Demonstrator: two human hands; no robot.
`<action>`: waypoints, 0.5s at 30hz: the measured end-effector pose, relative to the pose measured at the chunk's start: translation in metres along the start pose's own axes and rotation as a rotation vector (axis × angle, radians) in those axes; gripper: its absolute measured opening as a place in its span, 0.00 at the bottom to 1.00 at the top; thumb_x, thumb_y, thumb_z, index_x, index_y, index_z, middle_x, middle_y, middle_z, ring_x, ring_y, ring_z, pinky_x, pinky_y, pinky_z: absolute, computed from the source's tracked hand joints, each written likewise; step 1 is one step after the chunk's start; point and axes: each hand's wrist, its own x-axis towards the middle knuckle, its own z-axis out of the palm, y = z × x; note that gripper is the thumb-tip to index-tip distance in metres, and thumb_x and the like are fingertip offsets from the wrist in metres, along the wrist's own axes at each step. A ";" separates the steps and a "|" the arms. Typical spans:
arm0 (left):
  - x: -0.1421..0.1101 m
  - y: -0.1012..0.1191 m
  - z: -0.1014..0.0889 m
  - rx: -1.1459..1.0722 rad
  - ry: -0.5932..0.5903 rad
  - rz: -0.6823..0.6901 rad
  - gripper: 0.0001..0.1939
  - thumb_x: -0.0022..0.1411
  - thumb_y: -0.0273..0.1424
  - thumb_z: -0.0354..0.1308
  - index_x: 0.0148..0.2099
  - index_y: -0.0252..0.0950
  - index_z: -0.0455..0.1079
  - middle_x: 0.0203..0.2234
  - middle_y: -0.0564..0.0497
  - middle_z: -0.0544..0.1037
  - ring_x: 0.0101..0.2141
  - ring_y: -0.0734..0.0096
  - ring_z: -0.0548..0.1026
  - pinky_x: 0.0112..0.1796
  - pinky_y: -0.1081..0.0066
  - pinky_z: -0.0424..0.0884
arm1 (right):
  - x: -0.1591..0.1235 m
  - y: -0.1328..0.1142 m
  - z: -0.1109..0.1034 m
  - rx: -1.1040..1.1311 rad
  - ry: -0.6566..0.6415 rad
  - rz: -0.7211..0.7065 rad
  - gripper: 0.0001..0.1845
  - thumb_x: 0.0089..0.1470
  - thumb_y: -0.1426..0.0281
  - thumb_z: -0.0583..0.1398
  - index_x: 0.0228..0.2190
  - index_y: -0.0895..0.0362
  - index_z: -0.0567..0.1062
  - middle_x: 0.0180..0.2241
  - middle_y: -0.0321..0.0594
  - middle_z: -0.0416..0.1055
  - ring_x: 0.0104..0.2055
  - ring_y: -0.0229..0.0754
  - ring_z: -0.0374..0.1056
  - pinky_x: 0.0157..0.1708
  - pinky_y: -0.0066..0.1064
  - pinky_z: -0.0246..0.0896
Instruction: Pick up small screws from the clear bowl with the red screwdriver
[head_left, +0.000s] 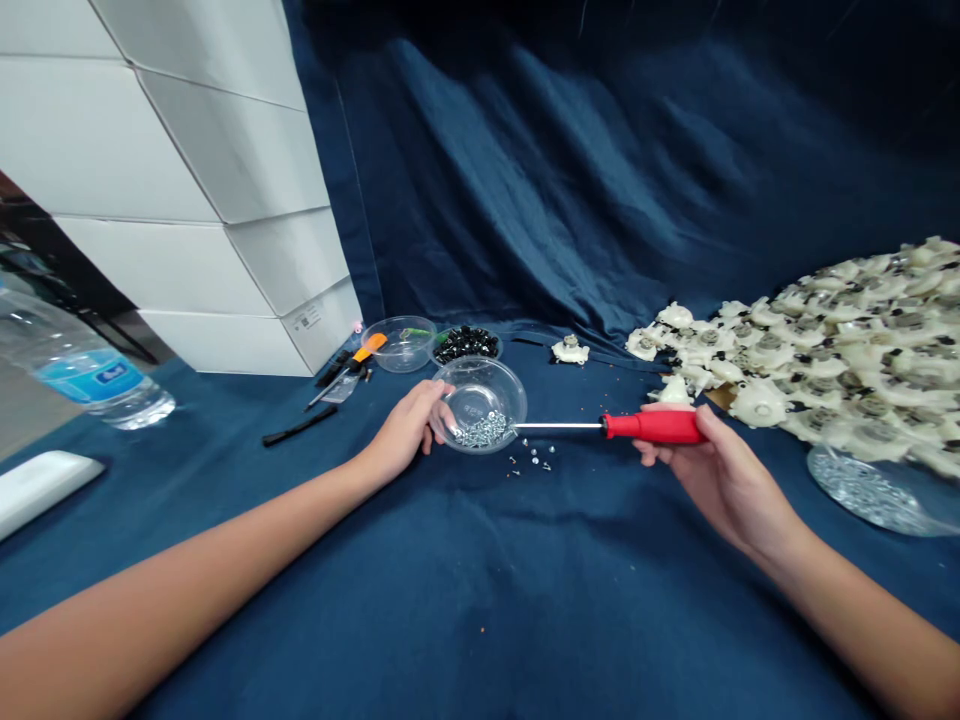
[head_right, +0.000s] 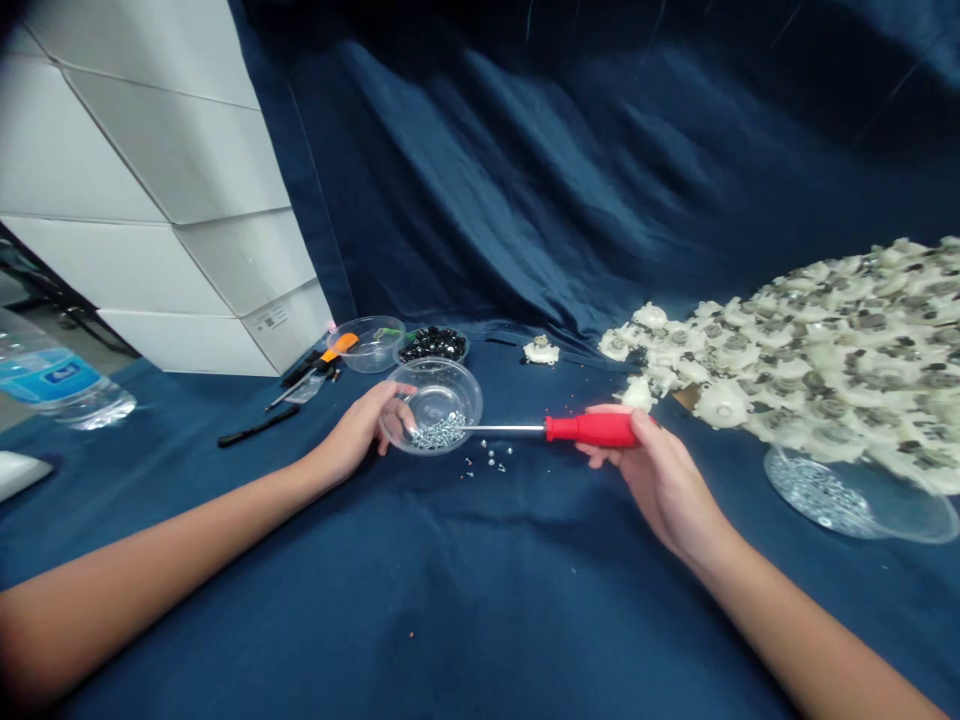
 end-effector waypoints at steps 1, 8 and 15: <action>-0.001 0.000 0.000 0.011 -0.002 0.013 0.30 0.76 0.58 0.51 0.56 0.35 0.70 0.30 0.48 0.82 0.23 0.69 0.77 0.16 0.76 0.66 | -0.003 0.000 0.002 -0.045 -0.005 -0.004 0.23 0.72 0.49 0.59 0.49 0.50 0.87 0.42 0.45 0.85 0.41 0.53 0.79 0.44 0.42 0.75; -0.003 0.001 0.000 0.033 -0.015 0.041 0.29 0.76 0.57 0.51 0.57 0.36 0.70 0.32 0.48 0.82 0.24 0.70 0.77 0.17 0.77 0.66 | -0.013 0.003 0.005 -0.352 0.078 -0.248 0.22 0.67 0.46 0.64 0.51 0.46 0.85 0.53 0.45 0.84 0.57 0.63 0.77 0.54 0.48 0.74; -0.003 0.000 -0.001 0.030 -0.018 0.041 0.29 0.76 0.57 0.51 0.57 0.36 0.70 0.31 0.48 0.81 0.24 0.70 0.76 0.17 0.77 0.66 | -0.005 -0.004 0.001 -0.120 0.064 -0.096 0.20 0.67 0.49 0.64 0.43 0.50 0.87 0.39 0.45 0.85 0.46 0.59 0.79 0.44 0.43 0.74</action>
